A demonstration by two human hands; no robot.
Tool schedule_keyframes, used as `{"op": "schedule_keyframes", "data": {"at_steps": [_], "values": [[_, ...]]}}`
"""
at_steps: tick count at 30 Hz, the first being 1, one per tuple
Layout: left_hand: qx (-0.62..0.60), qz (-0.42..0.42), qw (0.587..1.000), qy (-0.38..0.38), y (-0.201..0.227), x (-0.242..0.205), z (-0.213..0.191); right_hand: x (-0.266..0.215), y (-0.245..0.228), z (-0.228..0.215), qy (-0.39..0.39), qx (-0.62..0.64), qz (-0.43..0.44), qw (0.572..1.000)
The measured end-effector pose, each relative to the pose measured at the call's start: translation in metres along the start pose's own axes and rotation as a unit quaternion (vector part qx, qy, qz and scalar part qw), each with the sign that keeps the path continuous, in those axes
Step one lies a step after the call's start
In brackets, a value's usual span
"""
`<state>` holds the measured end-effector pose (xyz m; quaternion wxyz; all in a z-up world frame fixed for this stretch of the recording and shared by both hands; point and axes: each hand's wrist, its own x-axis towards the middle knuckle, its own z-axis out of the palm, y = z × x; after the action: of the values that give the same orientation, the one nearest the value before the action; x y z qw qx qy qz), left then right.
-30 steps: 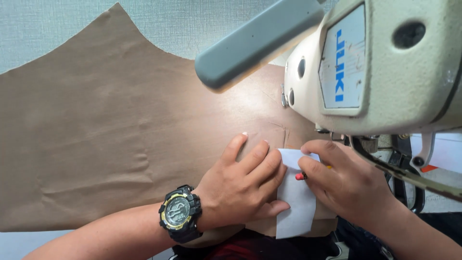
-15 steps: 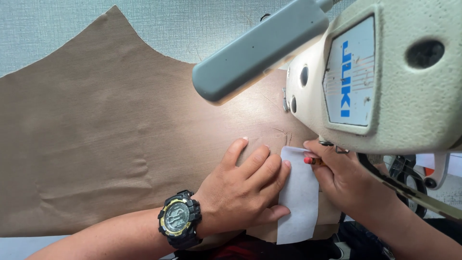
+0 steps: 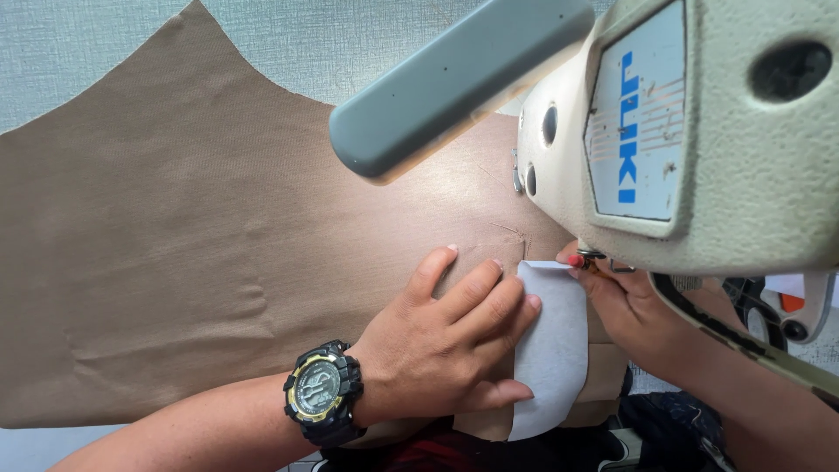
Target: Preparing fabric by cutting interfacing material, marking the fabric with a pencil, and trimming the pieces at a sewing workstation.
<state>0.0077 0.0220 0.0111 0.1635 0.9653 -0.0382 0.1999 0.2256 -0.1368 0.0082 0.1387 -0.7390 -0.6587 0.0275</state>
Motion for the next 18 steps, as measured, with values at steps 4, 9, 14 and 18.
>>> {"op": "schedule_keyframes", "data": {"at_steps": [4, 9, 14, 18], "values": [[-0.017, -0.012, 1.0, 0.01, 0.0, 0.002, 0.0, 0.015, 0.003, -0.009, -0.035, 0.056, -0.025, 0.998], [-0.011, -0.01, 1.0, 0.019, 0.0, 0.002, 0.001, 0.014, 0.003, -0.004, -0.058, 0.044, 0.03, 0.997], [-0.009, -0.003, 1.0, 0.009, 0.0, 0.001, 0.001, 0.004, -0.005, 0.001, -0.041, -0.1, 0.084, 0.991], [-0.012, -0.01, 1.0, 0.006, -0.002, 0.003, 0.001, -0.001, -0.021, -0.021, 0.044, -0.035, 0.021, 0.998]]}}
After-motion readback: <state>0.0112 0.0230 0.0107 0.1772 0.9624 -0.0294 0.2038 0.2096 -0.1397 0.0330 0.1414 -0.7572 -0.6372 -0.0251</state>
